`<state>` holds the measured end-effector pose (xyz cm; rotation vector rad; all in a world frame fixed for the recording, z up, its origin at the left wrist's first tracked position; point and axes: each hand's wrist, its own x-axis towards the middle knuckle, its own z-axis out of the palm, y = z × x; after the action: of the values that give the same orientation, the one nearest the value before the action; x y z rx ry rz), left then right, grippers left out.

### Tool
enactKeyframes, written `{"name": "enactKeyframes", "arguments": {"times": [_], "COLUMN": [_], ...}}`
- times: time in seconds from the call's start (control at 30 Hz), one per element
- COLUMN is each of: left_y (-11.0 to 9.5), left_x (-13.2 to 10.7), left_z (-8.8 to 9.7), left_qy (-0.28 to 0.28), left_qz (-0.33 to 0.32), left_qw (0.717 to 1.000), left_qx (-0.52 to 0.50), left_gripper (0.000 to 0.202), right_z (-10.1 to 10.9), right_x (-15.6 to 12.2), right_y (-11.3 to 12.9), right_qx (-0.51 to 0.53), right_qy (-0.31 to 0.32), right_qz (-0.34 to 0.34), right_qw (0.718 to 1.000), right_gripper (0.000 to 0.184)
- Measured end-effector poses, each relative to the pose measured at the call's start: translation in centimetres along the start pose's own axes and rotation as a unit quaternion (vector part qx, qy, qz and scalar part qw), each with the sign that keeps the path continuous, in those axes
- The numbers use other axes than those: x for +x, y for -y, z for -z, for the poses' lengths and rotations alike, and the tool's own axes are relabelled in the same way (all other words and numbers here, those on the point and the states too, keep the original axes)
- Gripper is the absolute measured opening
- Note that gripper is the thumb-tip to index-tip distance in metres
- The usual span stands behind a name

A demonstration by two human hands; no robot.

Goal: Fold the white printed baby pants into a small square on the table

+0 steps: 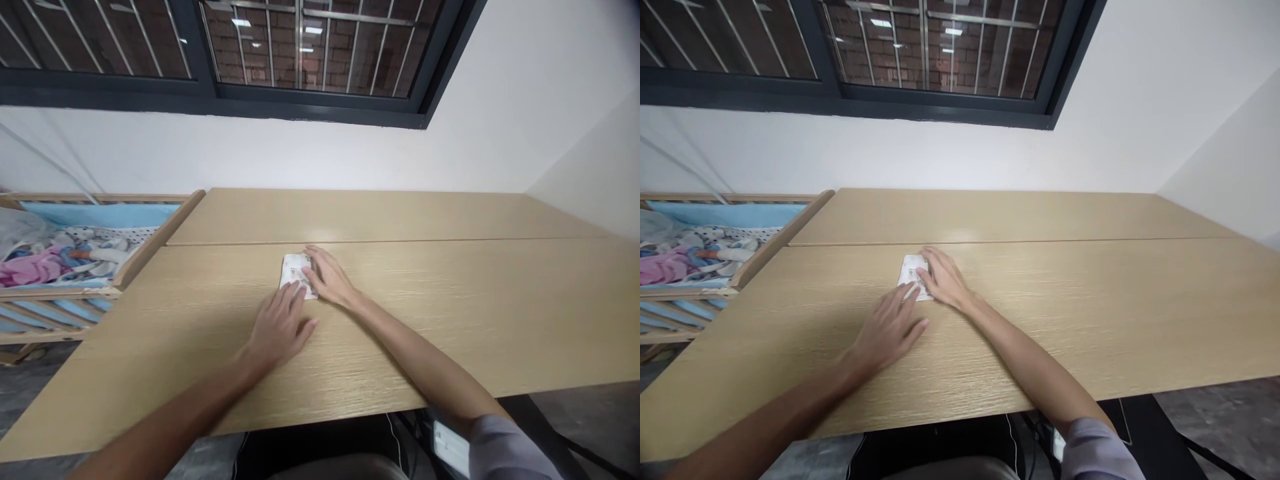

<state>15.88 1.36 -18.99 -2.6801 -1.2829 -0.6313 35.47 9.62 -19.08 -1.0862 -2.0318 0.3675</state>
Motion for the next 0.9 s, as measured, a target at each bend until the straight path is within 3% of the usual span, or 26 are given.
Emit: {"name": "enactKeyframes", "arguments": {"times": [0.07, 0.17, 0.27, 0.37, 0.57, 0.73, 0.8, 0.9], "left_y": [-0.8, -1.3, -1.2, -1.0, -1.2, 0.0, 1.3, 3.5], "left_x": [-0.5, -0.8, -0.9, -0.9, -1.2, -0.3, 0.4, 1.2], "left_z": [-0.5, -1.0, -1.2, -1.4, -2.0, -1.5, -1.0, -0.5], "left_qy": [0.02, 0.047, 0.056, 0.058, 0.05, 0.017, -0.019, -0.068], "left_qz": [-0.016, -0.015, -0.009, -0.006, 0.009, 0.024, 0.059, 0.142], "left_qw": [1.0, 0.998, 0.998, 0.998, 0.999, 0.998, 0.994, 0.986], "left_qx": [-0.012, -0.028, -0.029, -0.026, -0.013, -0.063, -0.091, -0.059], "left_gripper": [0.059, 0.052, 0.048, 0.056, 0.063, 0.048, 0.039, 0.033], "right_z": [0.8, 0.9, 0.5, 0.4, 0.9, 0.8, 1.1, 1.3], "right_x": [-0.3, -0.5, -0.4, 0.6, 4.1, 4.6, 4.3, 3.8], "right_y": [1.6, 2.8, 1.9, -0.4, -4.7, -5.0, -4.7, -4.5], "right_qx": [-0.07, -0.082, -0.056, -0.056, -0.118, -0.108, -0.084, -0.03], "right_qy": [0.089, 0.208, 0.278, 0.309, 0.291, 0.263, 0.206, 0.072], "right_qz": [0.096, 0.177, 0.195, 0.174, 0.121, 0.079, 0.029, -0.053], "right_qw": [0.989, 0.958, 0.939, 0.933, 0.942, 0.955, 0.974, 0.996], "right_gripper": [0.05, 0.052, 0.051, 0.051, 0.056, 0.06, 0.063, 0.062]}}
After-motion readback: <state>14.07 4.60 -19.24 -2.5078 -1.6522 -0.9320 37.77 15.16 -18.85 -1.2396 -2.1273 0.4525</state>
